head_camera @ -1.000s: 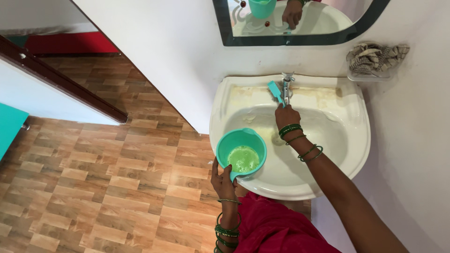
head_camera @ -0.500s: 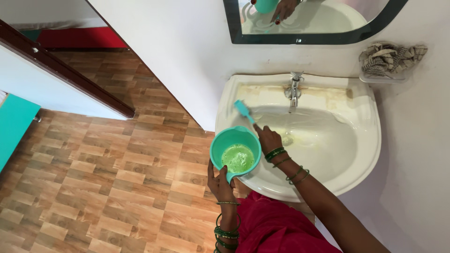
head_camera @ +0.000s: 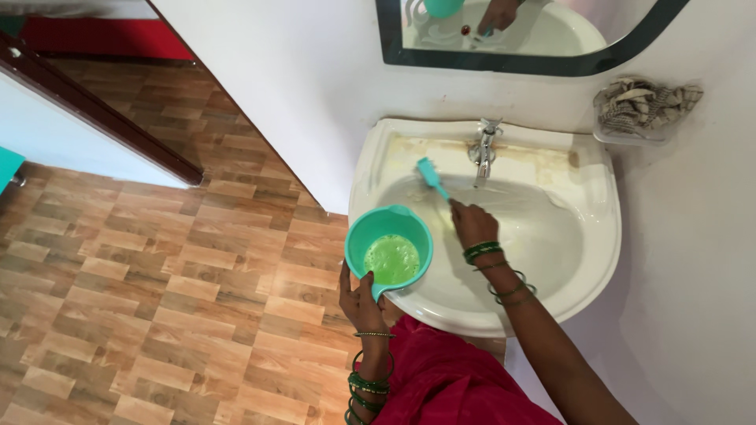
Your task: The person scrubs a white bathroom sink using a blue brush and a green liquid cleaning solution. They repeatedly dip the brush into a small green bowl and scrub various areas of the sink basin and rim.
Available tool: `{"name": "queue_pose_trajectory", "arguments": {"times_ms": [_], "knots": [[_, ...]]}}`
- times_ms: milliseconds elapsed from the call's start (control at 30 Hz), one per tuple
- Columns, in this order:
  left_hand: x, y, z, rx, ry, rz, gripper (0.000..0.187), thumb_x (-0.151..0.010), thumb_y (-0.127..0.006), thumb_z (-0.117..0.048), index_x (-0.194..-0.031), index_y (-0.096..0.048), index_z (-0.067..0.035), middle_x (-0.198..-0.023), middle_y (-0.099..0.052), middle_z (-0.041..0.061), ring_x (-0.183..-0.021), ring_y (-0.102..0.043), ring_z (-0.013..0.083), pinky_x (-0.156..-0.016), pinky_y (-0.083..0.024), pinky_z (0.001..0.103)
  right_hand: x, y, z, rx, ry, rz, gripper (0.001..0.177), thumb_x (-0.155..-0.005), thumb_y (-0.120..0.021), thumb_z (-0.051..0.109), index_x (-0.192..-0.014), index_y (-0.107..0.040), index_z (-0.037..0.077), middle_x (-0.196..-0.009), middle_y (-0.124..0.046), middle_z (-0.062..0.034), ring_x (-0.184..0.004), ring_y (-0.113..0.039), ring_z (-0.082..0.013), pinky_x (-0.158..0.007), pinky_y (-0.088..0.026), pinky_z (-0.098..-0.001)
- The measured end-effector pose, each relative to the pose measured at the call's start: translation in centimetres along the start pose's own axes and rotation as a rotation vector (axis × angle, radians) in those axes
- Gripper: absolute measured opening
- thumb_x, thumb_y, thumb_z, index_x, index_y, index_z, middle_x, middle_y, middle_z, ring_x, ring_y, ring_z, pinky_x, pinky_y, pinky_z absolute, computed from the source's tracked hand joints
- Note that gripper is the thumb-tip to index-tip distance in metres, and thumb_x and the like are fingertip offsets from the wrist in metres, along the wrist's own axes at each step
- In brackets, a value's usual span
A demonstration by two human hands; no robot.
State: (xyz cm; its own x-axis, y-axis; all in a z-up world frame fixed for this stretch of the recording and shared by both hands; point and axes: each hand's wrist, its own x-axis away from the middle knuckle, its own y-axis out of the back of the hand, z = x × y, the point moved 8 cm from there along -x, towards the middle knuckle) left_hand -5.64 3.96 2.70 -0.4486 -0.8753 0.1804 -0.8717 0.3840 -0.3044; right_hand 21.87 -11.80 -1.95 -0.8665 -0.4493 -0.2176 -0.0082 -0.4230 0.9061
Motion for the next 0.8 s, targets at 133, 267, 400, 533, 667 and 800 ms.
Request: {"name": "queue_pose_trajectory", "arguments": {"times_ms": [133, 267, 400, 533, 667, 800], "knots": [[0.4, -0.3, 0.0, 0.006, 0.023, 0.01, 0.062, -0.092, -0.059, -0.002, -0.152, -0.044, 0.002, -0.058, -0.061, 0.005, -0.042, -0.042, 0.0063, -0.04, -0.03, 0.023, 1.5, 1.5, -1.4, 0.029, -0.053, 0.017, 0.028, -0.098, -0.062, 0.031, -0.123, -0.073, 0.024, -0.079, -0.068, -0.0122, -0.072, -0.068, -0.0342, -0.061, -0.053, -0.0485], [0.8, -0.7, -0.3, -0.002, 0.041, 0.024, 0.062, -0.091, -0.06, -0.004, -0.151, -0.044, 0.001, -0.057, -0.061, 0.007, -0.04, -0.043, 0.0073, -0.039, -0.032, 0.024, -0.5, -0.4, 0.6, -0.188, 0.096, 0.058, 0.03, -0.097, -0.064, 0.032, -0.125, -0.073, 0.025, -0.083, -0.071, -0.011, -0.077, -0.068, -0.0336, -0.065, -0.053, -0.0468], [0.9, -1.2, -0.7, -0.003, 0.039, 0.035, 0.062, -0.091, -0.059, -0.005, -0.151, -0.045, 0.002, -0.059, -0.062, 0.006, -0.04, -0.042, 0.0072, -0.039, -0.032, 0.024, -0.9, -2.0, 2.2, -0.394, 0.149, 0.226, 0.032, -0.096, -0.066, 0.038, -0.126, -0.073, 0.033, -0.092, -0.074, -0.0091, -0.078, -0.07, -0.0318, -0.07, -0.055, -0.043], [0.8, -1.8, -0.4, 0.003, 0.024, 0.054, 0.061, -0.091, -0.059, -0.003, -0.15, -0.046, 0.003, -0.06, -0.063, 0.007, -0.04, -0.043, 0.007, -0.039, -0.032, 0.024, -0.5, -1.2, -0.8, -0.142, 0.145, 0.254, 0.031, -0.092, -0.068, 0.041, -0.123, -0.074, 0.04, -0.089, -0.074, -0.0072, -0.08, -0.07, -0.0314, -0.068, -0.054, -0.0442], [0.9, -2.8, -0.8, 0.011, -0.011, 0.109, 0.061, -0.093, -0.058, -0.002, -0.152, -0.044, 0.004, -0.057, -0.061, 0.008, -0.04, -0.043, 0.0062, -0.04, -0.031, 0.023, -0.7, 1.1, -6.3, 0.056, 0.142, 0.128, 0.028, -0.089, -0.07, 0.039, -0.116, -0.077, 0.039, -0.087, -0.073, -0.0028, -0.08, -0.07, -0.0285, -0.065, -0.054, -0.0433], [1.0, -2.8, -0.6, 0.014, 0.095, 0.077, 0.062, -0.09, -0.056, -0.001, -0.151, -0.043, 0.001, -0.056, -0.061, 0.007, -0.036, -0.038, 0.0063, -0.033, -0.025, 0.024, 1.2, 4.0, -10.5, 0.247, 0.019, 0.163, 0.025, -0.095, -0.068, 0.038, -0.119, -0.076, 0.04, -0.083, -0.069, -0.0023, -0.073, -0.068, -0.0268, -0.06, -0.052, -0.0421]]}}
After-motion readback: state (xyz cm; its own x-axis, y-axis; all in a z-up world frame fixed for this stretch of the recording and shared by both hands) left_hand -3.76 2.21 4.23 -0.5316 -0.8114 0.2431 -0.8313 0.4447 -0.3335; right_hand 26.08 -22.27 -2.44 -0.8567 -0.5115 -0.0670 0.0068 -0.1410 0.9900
